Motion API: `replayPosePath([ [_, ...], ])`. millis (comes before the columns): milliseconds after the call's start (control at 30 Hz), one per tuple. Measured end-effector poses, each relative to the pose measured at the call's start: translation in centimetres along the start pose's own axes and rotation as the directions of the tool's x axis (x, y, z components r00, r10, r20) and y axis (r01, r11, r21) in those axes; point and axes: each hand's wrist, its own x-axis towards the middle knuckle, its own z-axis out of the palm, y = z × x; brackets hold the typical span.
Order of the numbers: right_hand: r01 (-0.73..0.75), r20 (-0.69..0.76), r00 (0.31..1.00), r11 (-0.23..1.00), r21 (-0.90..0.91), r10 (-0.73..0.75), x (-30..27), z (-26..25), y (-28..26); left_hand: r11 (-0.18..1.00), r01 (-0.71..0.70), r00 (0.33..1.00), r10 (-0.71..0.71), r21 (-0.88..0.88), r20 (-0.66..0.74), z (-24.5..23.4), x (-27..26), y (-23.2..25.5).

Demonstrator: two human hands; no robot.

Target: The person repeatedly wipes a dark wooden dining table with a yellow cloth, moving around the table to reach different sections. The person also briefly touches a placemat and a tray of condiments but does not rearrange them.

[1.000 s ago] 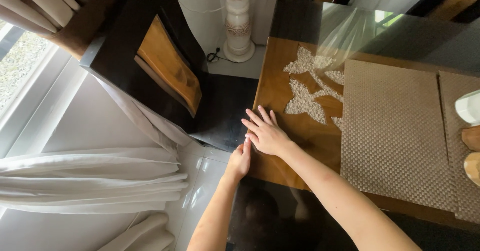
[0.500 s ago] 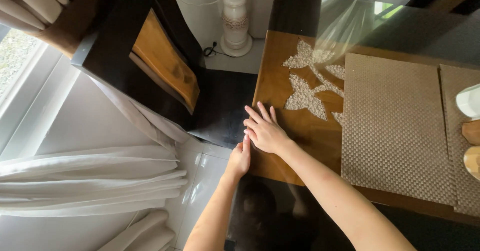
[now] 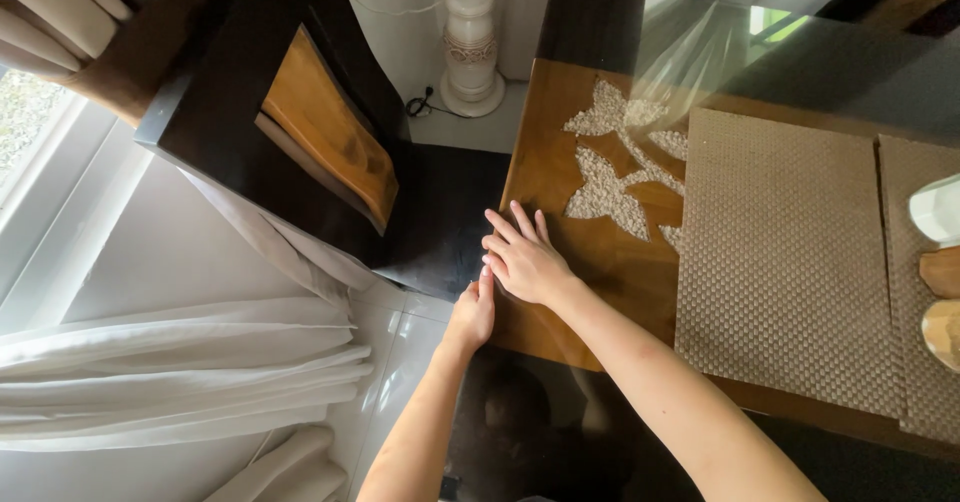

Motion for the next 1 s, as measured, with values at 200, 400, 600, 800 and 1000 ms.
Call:
replayPosePath([
  [200,0.005,-0.026,1.000,1.000,0.013,-0.005,1.3,0.1,0.6,0.999,0.042,0.999,-0.042,0.024,-0.004,-0.8,1.0,1.1],
  [400,-0.004,-0.024,1.000,1.000,0.030,0.005,2.2,-0.2,0.6,0.998,0.004,1.000,-0.003,0.060,-0.017,-1.4,1.9,1.5],
  [600,0.021,-0.080,0.997,1.000,0.022,-0.019,2.0,0.1,0.7,0.996,0.019,1.000,-0.019,0.083,-0.007,-2.0,0.7,3.2],
  [800,0.001,-0.056,0.998,0.999,0.051,0.002,2.1,-0.1,0.5,0.996,0.015,1.000,-0.013,0.090,-0.019,-1.6,1.5,2.0],
  [1000,-0.004,-0.063,0.998,0.998,0.059,0.007,2.3,0.1,0.5,0.997,0.000,1.000,0.001,0.078,-0.009,-1.7,1.4,2.3],
])
